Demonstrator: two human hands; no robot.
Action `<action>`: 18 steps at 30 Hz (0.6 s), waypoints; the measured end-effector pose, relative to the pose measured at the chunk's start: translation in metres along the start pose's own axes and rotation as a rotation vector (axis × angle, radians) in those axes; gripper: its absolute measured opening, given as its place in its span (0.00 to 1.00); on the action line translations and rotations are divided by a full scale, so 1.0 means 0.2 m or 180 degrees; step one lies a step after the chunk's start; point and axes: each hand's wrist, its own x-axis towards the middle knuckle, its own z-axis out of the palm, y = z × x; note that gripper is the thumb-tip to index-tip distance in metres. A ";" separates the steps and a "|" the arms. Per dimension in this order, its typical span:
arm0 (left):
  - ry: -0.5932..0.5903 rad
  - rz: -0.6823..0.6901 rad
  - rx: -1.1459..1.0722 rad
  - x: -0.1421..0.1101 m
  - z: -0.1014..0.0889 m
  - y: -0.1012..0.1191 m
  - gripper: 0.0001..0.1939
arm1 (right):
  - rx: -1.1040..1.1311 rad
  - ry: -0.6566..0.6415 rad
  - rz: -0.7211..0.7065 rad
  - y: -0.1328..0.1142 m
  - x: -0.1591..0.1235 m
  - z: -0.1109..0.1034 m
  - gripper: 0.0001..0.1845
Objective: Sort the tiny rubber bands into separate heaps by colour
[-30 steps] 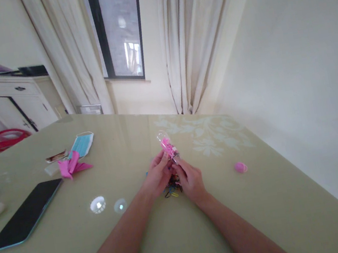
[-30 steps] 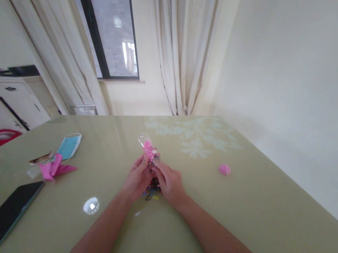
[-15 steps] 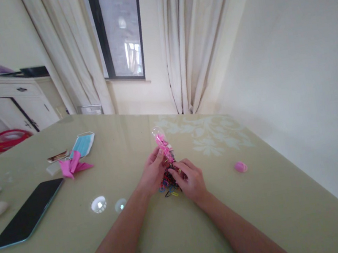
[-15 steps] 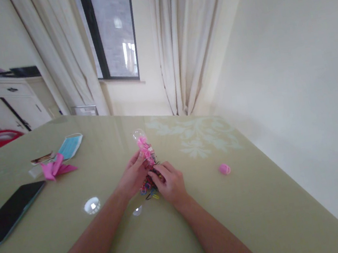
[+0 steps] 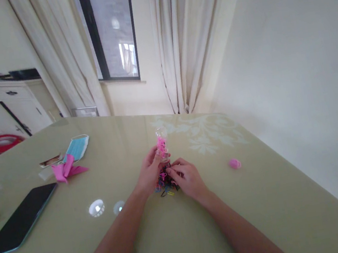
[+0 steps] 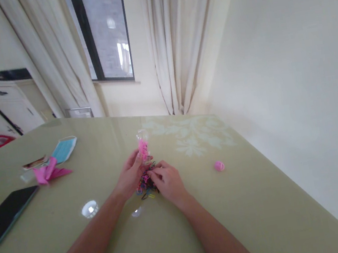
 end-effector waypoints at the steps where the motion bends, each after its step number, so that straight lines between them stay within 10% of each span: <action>1: 0.0028 0.0025 -0.0007 0.00 0.00 0.00 0.29 | -0.0029 -0.0072 0.0017 0.00 0.00 0.00 0.14; 18: 0.0143 0.0301 0.0985 0.02 -0.06 0.03 0.27 | -0.0745 -0.0179 0.0317 0.01 0.00 0.05 0.06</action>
